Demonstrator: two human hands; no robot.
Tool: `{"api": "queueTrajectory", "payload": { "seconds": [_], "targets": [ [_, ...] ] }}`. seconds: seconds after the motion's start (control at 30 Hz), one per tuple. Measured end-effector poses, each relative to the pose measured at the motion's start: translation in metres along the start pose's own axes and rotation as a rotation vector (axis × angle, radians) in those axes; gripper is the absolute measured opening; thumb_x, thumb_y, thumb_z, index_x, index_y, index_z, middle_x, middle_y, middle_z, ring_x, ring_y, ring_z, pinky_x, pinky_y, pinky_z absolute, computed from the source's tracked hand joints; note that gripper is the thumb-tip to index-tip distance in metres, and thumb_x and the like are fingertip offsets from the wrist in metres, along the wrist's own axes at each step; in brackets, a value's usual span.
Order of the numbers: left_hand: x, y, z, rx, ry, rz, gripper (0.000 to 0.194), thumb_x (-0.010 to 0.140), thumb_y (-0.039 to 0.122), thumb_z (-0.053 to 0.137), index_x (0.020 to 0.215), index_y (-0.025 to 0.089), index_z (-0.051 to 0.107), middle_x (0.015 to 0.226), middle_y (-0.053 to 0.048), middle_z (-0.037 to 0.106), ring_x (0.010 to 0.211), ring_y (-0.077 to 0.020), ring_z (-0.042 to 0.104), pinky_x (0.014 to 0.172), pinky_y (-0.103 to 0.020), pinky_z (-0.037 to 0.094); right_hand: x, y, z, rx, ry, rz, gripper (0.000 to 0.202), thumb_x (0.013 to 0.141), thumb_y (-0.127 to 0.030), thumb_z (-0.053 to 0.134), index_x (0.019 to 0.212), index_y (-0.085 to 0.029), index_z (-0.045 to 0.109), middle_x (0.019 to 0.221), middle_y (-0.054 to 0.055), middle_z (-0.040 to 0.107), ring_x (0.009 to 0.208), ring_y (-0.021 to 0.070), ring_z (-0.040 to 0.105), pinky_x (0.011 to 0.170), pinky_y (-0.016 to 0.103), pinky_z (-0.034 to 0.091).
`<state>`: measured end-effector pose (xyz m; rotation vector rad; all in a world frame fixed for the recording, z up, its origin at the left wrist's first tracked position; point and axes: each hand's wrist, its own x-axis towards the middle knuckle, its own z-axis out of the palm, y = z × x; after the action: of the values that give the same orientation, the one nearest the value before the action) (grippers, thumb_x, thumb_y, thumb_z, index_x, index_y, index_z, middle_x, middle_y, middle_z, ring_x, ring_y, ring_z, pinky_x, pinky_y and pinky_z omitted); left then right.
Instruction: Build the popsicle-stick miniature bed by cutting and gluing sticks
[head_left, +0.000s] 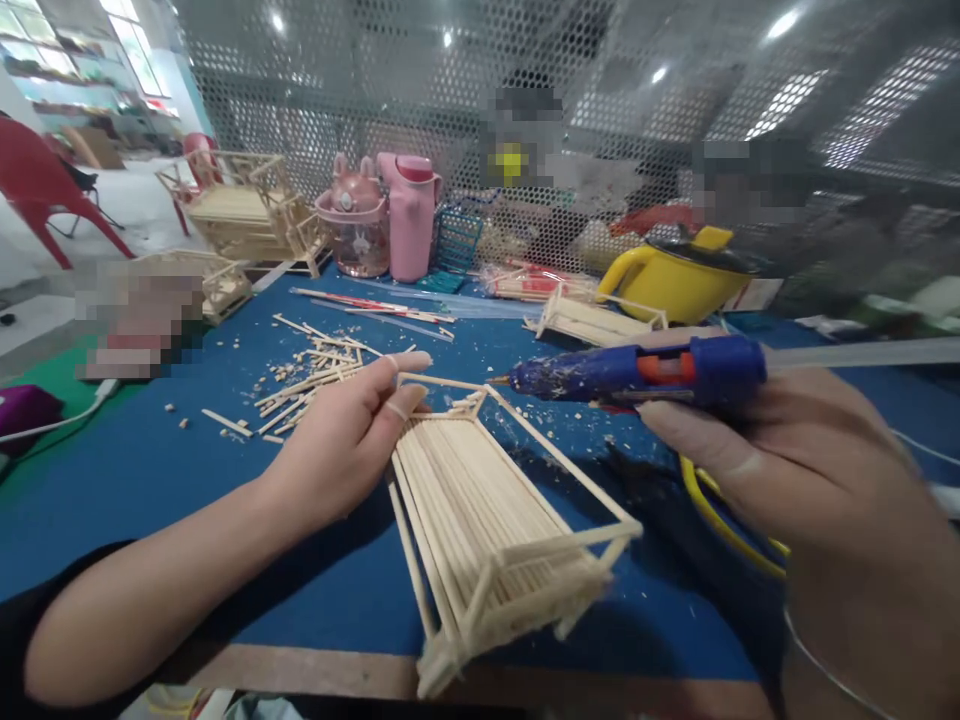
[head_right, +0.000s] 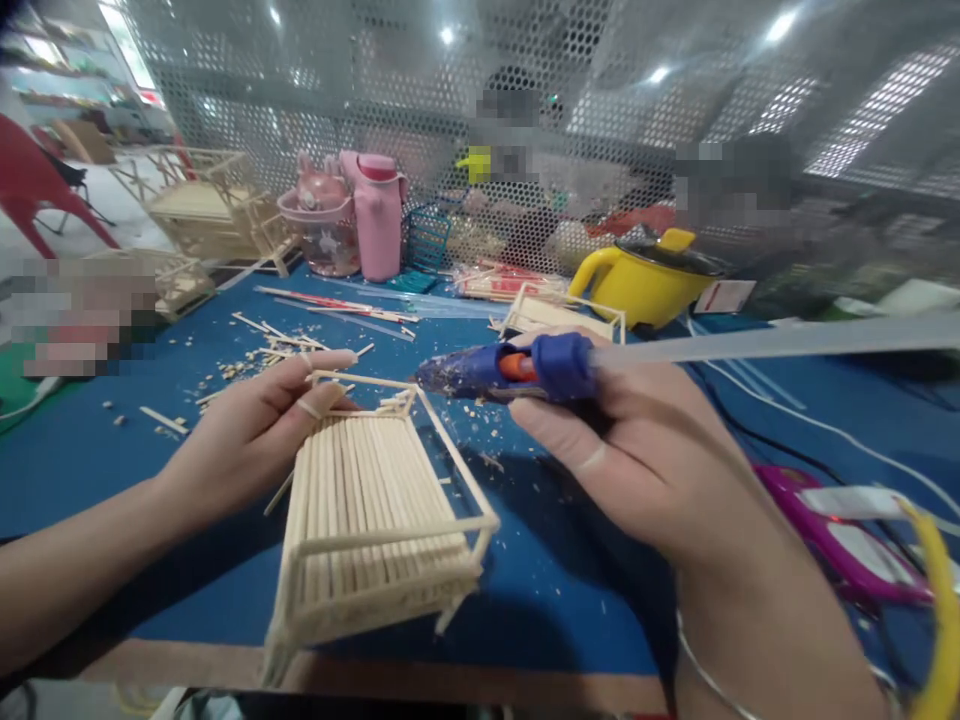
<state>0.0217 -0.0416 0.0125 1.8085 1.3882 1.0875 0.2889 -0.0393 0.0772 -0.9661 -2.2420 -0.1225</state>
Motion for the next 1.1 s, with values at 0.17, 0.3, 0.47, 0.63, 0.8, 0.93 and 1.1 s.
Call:
{"api": "queueTrajectory", "payload": {
  "seconds": [0.17,0.3,0.47,0.63,0.8,0.93,1.1],
  "targets": [
    [-0.0036,0.0034,-0.0002,0.039,0.028,-0.009,0.041,0.092,0.041,0.045,0.123,0.018,0.055,0.092,-0.006,0.073,0.08,-0.0192,0.068,0.069,-0.029,0.049,0.0011,-0.0044,-0.0035,-0.073,-0.078,-0.069,0.012,0.09,-0.036,0.051,0.094,-0.032,0.061,0.087,-0.004,0.069,0.077,0.0174,0.066,0.07,0.027,0.053],
    [-0.0053,0.0054,0.0006,0.012,0.022,-0.02,0.04,0.091,0.042,0.047,0.122,0.019,0.056,0.086,-0.004,0.073,0.074,-0.0178,0.068,0.064,-0.027,0.049,0.005,-0.0067,-0.0012,-0.112,-0.139,-0.101,0.012,0.091,-0.035,0.048,0.09,-0.03,0.058,0.088,-0.002,0.068,0.075,0.0175,0.066,0.065,0.026,0.052],
    [-0.0047,0.0041,0.0015,0.015,0.019,-0.025,0.042,0.09,0.043,0.047,0.125,0.021,0.054,0.083,-0.004,0.073,0.072,-0.0188,0.068,0.061,-0.028,0.049,0.007,-0.0102,-0.0003,-0.136,-0.131,-0.091,0.012,0.09,-0.035,0.047,0.092,-0.03,0.058,0.087,-0.002,0.068,0.076,0.019,0.066,0.068,0.028,0.052],
    [-0.0034,0.0012,0.0022,0.024,0.022,-0.027,0.043,0.09,0.044,0.046,0.127,0.023,0.053,0.082,-0.004,0.073,0.071,-0.0193,0.067,0.061,-0.029,0.049,0.0059,-0.0106,-0.0007,-0.154,-0.119,-0.078,0.014,0.091,-0.035,0.045,0.09,-0.029,0.058,0.086,0.0,0.067,0.077,0.0192,0.066,0.069,0.029,0.052],
    [-0.0046,0.0013,0.0015,0.01,0.031,-0.013,0.045,0.09,0.042,0.048,0.13,0.022,0.05,0.083,-0.004,0.073,0.07,-0.0182,0.067,0.059,-0.027,0.048,0.005,-0.0093,0.0018,-0.165,-0.118,-0.045,0.016,0.091,-0.037,0.046,0.09,-0.029,0.06,0.087,0.0,0.069,0.077,0.0204,0.066,0.068,0.029,0.052],
    [-0.0052,0.0028,0.0009,0.036,0.04,-0.011,0.047,0.09,0.042,0.047,0.131,0.021,0.049,0.081,-0.005,0.072,0.066,-0.0174,0.066,0.055,-0.026,0.045,0.006,-0.0074,0.0024,-0.152,-0.116,-0.043,0.017,0.09,-0.038,0.049,0.092,-0.028,0.063,0.089,0.0,0.071,0.079,0.0216,0.067,0.069,0.03,0.053],
    [-0.0044,0.0031,0.0007,0.068,0.049,-0.003,0.048,0.09,0.042,0.048,0.132,0.021,0.048,0.077,-0.004,0.071,0.062,-0.0164,0.063,0.053,-0.025,0.043,0.007,-0.0074,0.0034,-0.132,-0.133,-0.07,0.019,0.09,-0.038,0.049,0.095,-0.029,0.065,0.087,0.0,0.071,0.076,0.0218,0.066,0.069,0.031,0.053]
  ]
}}
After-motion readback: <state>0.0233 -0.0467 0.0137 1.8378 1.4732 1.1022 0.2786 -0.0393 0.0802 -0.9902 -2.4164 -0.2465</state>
